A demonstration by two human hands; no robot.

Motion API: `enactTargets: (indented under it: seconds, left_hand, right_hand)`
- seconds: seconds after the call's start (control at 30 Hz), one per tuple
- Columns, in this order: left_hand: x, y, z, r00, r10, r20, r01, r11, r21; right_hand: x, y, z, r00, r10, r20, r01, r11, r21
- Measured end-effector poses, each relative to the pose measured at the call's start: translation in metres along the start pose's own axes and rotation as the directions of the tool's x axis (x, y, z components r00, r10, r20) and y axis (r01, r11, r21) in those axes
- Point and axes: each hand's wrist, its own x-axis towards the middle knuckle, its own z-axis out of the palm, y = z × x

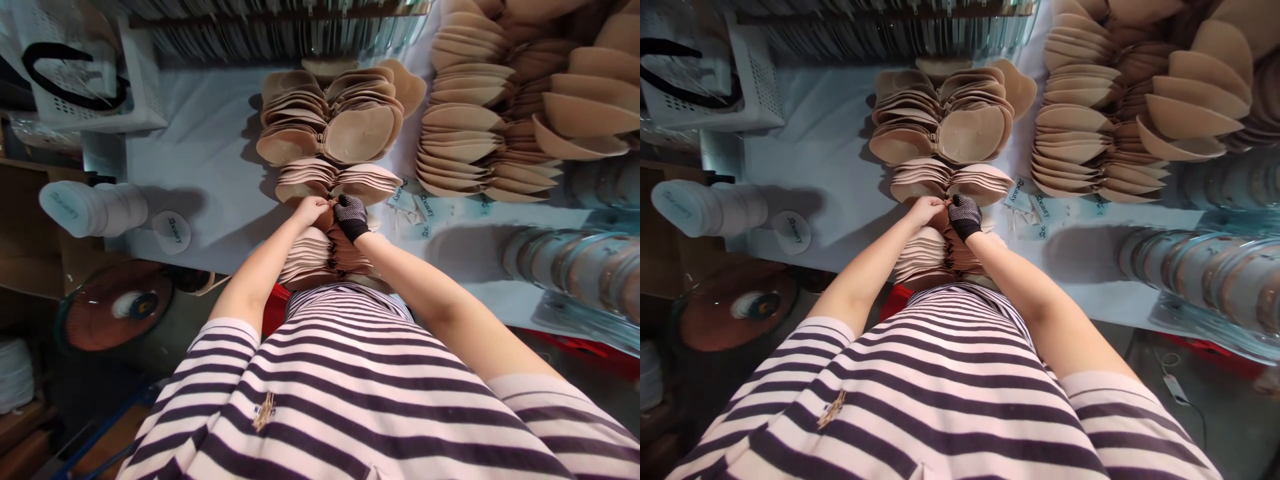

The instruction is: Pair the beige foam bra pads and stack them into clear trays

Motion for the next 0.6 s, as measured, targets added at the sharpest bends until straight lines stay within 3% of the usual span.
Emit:
enactTargets:
  seconds: [0.1,0.17,0.27,0.33,0.5,0.6]
  left_hand:
    - [-0.002,0.001,-0.003,0.999,0.047,-0.012,-0.044,0.981,0.191]
    - [-0.005,0.002,-0.008,0.998,0.065,0.008,-0.064,0.943,0.326]
    - [-0.011,0.006,-0.017,0.995,0.055,0.08,-0.087,0.873,0.479]
    - [-0.014,0.009,-0.02,0.99,0.047,0.13,-0.113,0.822,0.558]
    - [-0.015,0.016,-0.024,0.975,0.019,0.219,-0.151,0.784,0.603]
    - [-0.014,0.014,-0.026,0.972,0.019,0.233,-0.155,0.798,0.583]
  right_hand:
    - [0.0,-0.002,-0.004,1.0,0.0,0.018,0.001,0.996,-0.084]
    - [0.002,-0.005,-0.013,0.99,-0.076,0.115,0.097,0.977,-0.19]
    - [0.007,-0.01,-0.03,0.937,-0.165,0.309,0.269,0.904,-0.332]
    - [0.009,-0.015,-0.037,0.91,-0.184,0.372,0.333,0.86,-0.388]
    - [0.013,-0.025,-0.039,0.862,-0.207,0.463,0.438,0.766,-0.471]
    - [0.012,-0.026,-0.036,0.86,-0.219,0.46,0.443,0.768,-0.463]
